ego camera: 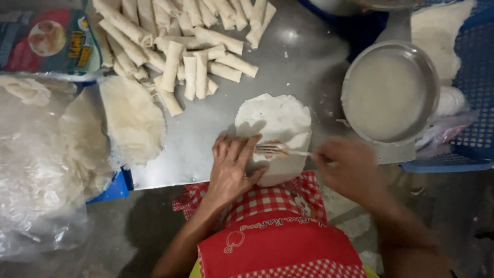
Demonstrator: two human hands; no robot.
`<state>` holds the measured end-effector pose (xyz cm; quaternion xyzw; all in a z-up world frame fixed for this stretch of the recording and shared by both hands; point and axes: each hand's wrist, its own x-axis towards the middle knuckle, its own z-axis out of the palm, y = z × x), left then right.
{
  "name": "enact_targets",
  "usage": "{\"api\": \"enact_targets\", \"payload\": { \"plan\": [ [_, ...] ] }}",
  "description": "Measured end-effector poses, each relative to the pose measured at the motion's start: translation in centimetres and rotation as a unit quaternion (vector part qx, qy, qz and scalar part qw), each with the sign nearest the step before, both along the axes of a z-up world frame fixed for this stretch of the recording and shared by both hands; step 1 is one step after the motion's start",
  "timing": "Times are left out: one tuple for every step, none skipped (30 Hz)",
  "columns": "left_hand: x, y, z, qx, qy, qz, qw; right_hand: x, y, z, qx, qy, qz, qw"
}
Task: A person is manually wrapping meat filling into thin wrappers to create spring rolls on a production table.
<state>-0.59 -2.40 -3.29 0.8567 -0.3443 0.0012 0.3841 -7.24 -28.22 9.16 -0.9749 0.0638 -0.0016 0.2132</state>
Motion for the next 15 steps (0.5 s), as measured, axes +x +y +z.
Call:
{"api": "enact_targets", "payload": {
  "plan": [
    [0.0, 0.1, -0.1, 0.003, 0.004, 0.002, 1.0, 0.4, 0.0, -1.5, -0.017, 0.005, 0.016, 1.0],
    [0.0, 0.2, -0.2, 0.005, 0.007, 0.004, 1.0, 0.9, 0.1, -2.9, -0.035, 0.011, 0.031, 0.999],
    [-0.1, 0.3, 0.0, 0.005, 0.006, 0.005, 1.0, 0.7, -0.2, -2.5, -0.036, 0.009, 0.033, 0.999],
    [-0.2, 0.4, 0.3, 0.01, 0.0, 0.006, 1.0, 0.5, -0.4, -2.1, -0.051, 0.013, 0.028, 0.998],
    [-0.3, 0.6, 0.5, 0.018, -0.007, 0.007, 1.0, 0.3, -0.6, -1.7, -0.064, 0.015, 0.024, 0.998],
    [0.0, 0.6, 0.7, 0.019, -0.009, 0.009, 1.0, 0.5, -0.9, -0.8, -0.063, 0.013, 0.026, 0.998],
    [0.0, 0.6, 0.8, 0.026, -0.005, 0.009, 1.0, 0.3, -1.0, 0.2, -0.063, 0.004, 0.025, 0.998],
    [-0.1, 0.5, 1.0, 0.032, 0.0, 0.009, 0.999, 0.0, -1.3, 1.2, -0.064, -0.005, 0.024, 0.998],
    [0.0, 0.5, 1.3, 0.03, 0.0, 0.008, 1.0, -0.7, -2.2, 1.7, -0.066, -0.005, 0.023, 0.997],
    [0.1, 0.5, 1.7, 0.032, -0.017, 0.009, 0.999, -1.4, -3.1, 2.3, -0.078, -0.091, 0.042, 0.992],
    [0.3, 0.6, 2.1, 0.036, -0.035, 0.011, 0.999, -2.1, -3.9, 2.9, -0.088, -0.176, 0.06, 0.979],
    [0.4, 0.5, 2.2, 0.035, -0.036, 0.011, 0.999, -1.0, -6.0, 3.3, -0.089, -0.177, 0.059, 0.978],
    [0.3, 0.5, 2.3, 0.026, -0.037, 0.008, 0.999, 0.0, -8.0, 3.7, -0.175, -0.234, 0.013, 0.956],
    [0.3, 0.5, 2.4, 0.016, -0.038, 0.005, 0.999, 1.0, -10.1, 4.0, -0.258, -0.288, -0.029, 0.922],
    [0.4, 0.5, 2.5, 0.016, -0.037, 0.002, 0.999, 3.5, -10.8, 4.8, -0.258, -0.286, -0.031, 0.922]
  ]
}}
